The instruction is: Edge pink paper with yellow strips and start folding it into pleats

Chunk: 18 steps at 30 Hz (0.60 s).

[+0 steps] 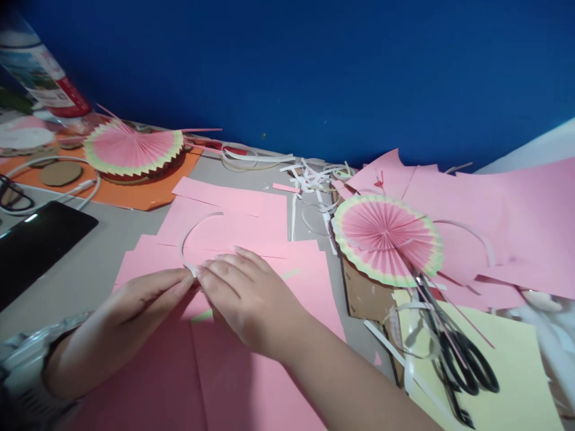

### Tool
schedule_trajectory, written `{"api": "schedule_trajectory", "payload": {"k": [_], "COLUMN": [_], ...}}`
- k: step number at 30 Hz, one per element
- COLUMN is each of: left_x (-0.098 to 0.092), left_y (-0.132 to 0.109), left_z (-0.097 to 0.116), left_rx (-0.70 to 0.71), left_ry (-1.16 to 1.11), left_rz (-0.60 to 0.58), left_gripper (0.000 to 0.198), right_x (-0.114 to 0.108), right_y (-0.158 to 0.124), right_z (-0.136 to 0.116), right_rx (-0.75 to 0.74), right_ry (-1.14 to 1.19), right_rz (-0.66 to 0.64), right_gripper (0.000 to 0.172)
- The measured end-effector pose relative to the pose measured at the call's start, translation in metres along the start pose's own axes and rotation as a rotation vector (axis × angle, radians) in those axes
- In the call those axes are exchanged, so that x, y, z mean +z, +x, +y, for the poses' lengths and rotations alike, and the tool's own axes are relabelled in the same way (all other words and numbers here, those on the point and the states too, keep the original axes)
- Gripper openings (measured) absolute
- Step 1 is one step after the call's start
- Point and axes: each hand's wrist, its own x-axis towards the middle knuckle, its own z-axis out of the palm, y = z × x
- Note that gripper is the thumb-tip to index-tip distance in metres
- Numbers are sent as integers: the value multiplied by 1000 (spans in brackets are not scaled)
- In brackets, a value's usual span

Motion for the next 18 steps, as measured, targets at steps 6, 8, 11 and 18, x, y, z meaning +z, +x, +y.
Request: {"api": "schedule_trajectory", "payload": {"k": [6, 8, 11, 18], "left_x": [1, 1, 0, 1], "left_y": [4, 4, 4, 2], "left_z": [3, 3, 4, 7], "left_rx": [-65, -65, -45, 98], "left_ry": [-44, -45, -32, 41], "left_rz": [-42, -68, -79, -62], "left_gripper": [29, 29, 28, 23], "right_x": [0, 0, 1, 2], "right_y": [3, 6, 9, 7], "right_z": [-2, -3, -4, -3], "right_rx": [17, 39, 69, 87], "right_ry": [25, 63, 141, 201], "right_rz": [45, 81, 119, 90], "right_gripper": [26, 20, 14, 9]}}
